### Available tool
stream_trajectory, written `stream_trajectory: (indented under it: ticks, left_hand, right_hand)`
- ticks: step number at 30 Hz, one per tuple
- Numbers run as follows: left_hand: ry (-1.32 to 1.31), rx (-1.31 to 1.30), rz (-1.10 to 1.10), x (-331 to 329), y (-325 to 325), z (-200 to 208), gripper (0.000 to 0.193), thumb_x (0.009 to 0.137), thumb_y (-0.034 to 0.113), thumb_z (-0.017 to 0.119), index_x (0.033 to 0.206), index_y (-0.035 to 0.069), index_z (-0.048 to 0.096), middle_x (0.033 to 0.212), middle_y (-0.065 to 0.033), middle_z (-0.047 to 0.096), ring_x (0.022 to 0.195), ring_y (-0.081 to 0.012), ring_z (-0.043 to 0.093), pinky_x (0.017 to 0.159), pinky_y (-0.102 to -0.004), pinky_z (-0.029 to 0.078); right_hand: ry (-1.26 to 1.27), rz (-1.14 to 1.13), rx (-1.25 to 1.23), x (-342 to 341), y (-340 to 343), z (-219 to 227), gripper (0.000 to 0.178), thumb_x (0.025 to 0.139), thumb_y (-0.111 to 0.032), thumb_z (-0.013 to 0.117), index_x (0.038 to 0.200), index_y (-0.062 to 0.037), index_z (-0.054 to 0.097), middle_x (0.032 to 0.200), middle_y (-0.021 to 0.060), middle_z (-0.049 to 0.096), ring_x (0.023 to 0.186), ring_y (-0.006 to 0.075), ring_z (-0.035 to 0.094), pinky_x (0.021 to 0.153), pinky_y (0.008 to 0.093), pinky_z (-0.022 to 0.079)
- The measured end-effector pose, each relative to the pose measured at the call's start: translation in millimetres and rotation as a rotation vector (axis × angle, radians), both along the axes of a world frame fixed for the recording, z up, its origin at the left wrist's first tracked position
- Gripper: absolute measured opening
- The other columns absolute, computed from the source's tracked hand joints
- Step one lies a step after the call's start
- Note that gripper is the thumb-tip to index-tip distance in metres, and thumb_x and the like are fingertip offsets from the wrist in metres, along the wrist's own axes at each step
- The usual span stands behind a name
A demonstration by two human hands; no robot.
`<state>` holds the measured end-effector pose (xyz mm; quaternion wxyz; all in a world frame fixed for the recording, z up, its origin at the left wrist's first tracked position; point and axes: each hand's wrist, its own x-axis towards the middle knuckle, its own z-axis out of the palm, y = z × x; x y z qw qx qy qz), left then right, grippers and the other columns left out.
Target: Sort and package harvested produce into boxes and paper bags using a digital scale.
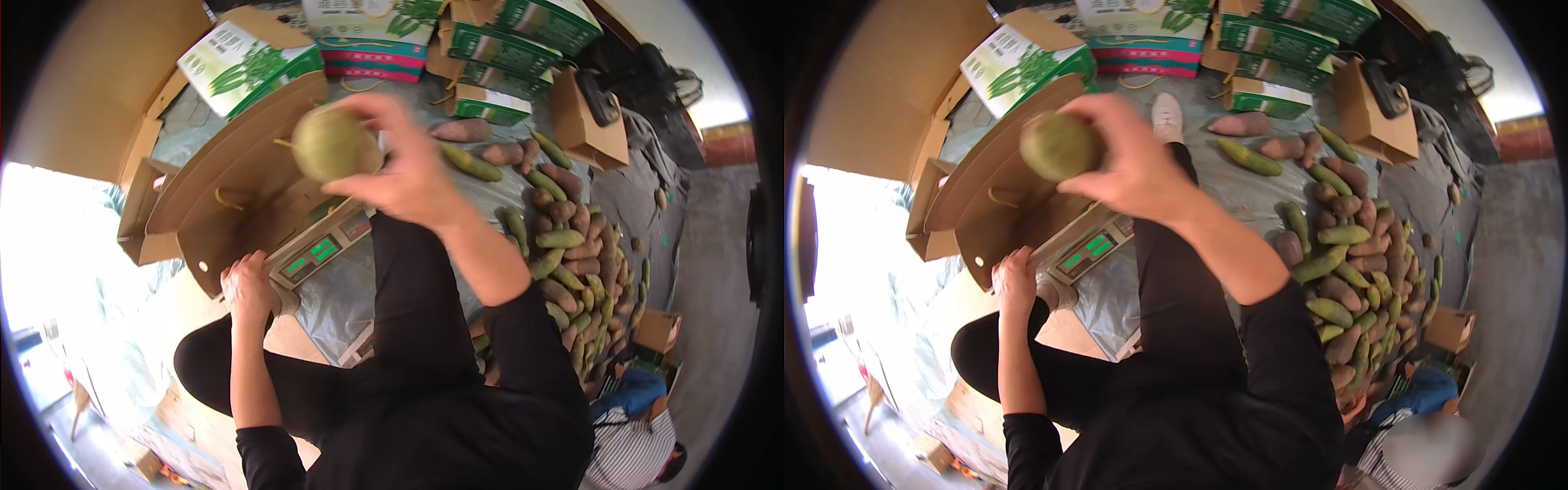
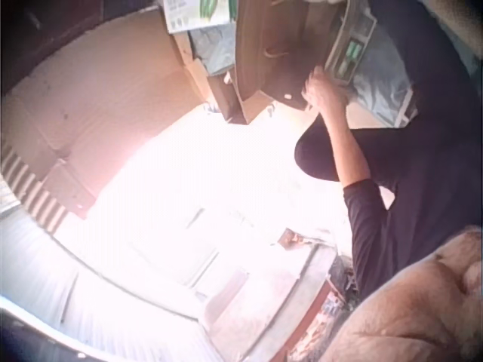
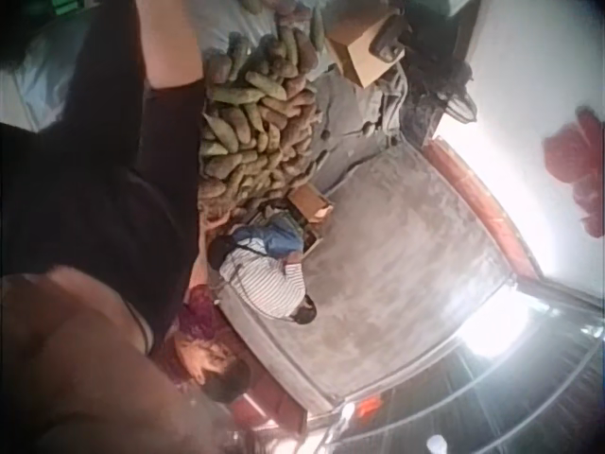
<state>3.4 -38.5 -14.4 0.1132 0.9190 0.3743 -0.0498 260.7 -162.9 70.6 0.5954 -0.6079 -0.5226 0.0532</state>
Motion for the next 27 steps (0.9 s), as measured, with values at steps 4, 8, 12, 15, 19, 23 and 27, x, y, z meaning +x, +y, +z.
stream_trajectory:
  ticks: [4, 8, 12, 15, 19, 23, 27]
  left_hand:
    - [0.034, 0.002, -0.005, 10, -5, 5, 0.017, 0.078, 0.01, 0.061, 0.095, 0.008, 0.062, 0.092, -0.0082, 0.064, 0.094, -0.0275, 0.059, 0.086, -0.0429, 0.041]
    - [0.053, -0.014, 0.006, 14, -7, 4, 0.016, 0.078, 0.009, 0.061, 0.094, 0.009, 0.063, 0.09, -0.0077, 0.065, 0.093, -0.0282, 0.059, 0.085, -0.0442, 0.041]
    - [-0.006, 0.0, -0.008, 5, -3, 0, 0.016, 0.078, 0.008, 0.061, 0.094, 0.009, 0.063, 0.088, -0.0095, 0.065, 0.09, -0.0299, 0.06, 0.082, -0.0428, 0.043]
    - [-0.011, -0.009, -0.045, 12, -7, -1, 0.016, 0.078, 0.008, 0.061, 0.094, 0.007, 0.062, 0.089, -0.0108, 0.065, 0.089, -0.0312, 0.06, 0.08, -0.0425, 0.043]
    - [-0.012, -0.001, -0.05, 7, -3, -7, 0.016, 0.079, 0.008, 0.059, 0.094, 0.005, 0.061, 0.089, -0.0134, 0.064, 0.09, -0.0331, 0.059, 0.079, -0.0432, 0.044]
    - [-0.018, -0.005, -0.075, 3, -2, -8, 0.013, 0.08, 0.007, 0.057, 0.092, 0.003, 0.059, 0.087, -0.0155, 0.063, 0.087, -0.0346, 0.059, 0.076, -0.0438, 0.045]
    - [-0.012, -0.021, -0.076, 2, 2, -12, 0.012, 0.079, 0.006, 0.058, 0.091, 0.003, 0.058, 0.085, -0.0154, 0.062, 0.083, -0.0351, 0.06, 0.072, -0.044, 0.045]
  right_hand:
    - [-0.223, 0.029, -0.233, -26, 43, -41, 0.057, 0.059, -0.014, 0.079, 0.11, -0.0116, 0.053, 0.11, 0.0057, 0.056, 0.103, 0.0283, 0.052, 0.082, 0.042, 0.04]
    - [-0.45, 0.071, -0.572, -40, 69, -86, 0.048, 0.063, -0.009, 0.073, 0.106, -0.0126, 0.054, 0.102, 0.007, 0.056, 0.102, 0.0271, 0.052, 0.078, 0.0442, 0.036]
    - [-0.543, 0.071, -0.764, -38, 83, -103, 0.044, 0.065, -0.006, 0.069, 0.106, -0.0117, 0.055, 0.099, 0.0084, 0.056, 0.101, 0.0274, 0.052, 0.075, 0.0446, 0.036]
    - [-0.548, 0.054, -0.894, -29, 86, -124, 0.042, 0.066, -0.006, 0.067, 0.106, -0.0119, 0.057, 0.101, 0.0109, 0.057, 0.103, 0.0274, 0.053, 0.077, 0.046, 0.037]
    - [-0.247, 0.054, -0.741, -28, 75, -117, 0.04, 0.07, -0.012, 0.068, 0.109, -0.0137, 0.058, 0.108, 0.0108, 0.058, 0.109, 0.0286, 0.052, 0.086, 0.0479, 0.038]
    - [-0.046, 0.047, -0.448, -22, 45, -79, 0.034, 0.073, -0.016, 0.068, 0.106, -0.0113, 0.061, 0.103, 0.0082, 0.062, 0.103, 0.0267, 0.057, 0.086, 0.0425, 0.043]
    - [0.249, -0.117, -0.073, 8, -8, -67, 0.021, 0.077, -0.011, 0.066, 0.097, -0.0053, 0.064, 0.092, 0.0105, 0.066, 0.083, 0.0221, 0.064, 0.073, 0.0324, 0.051]
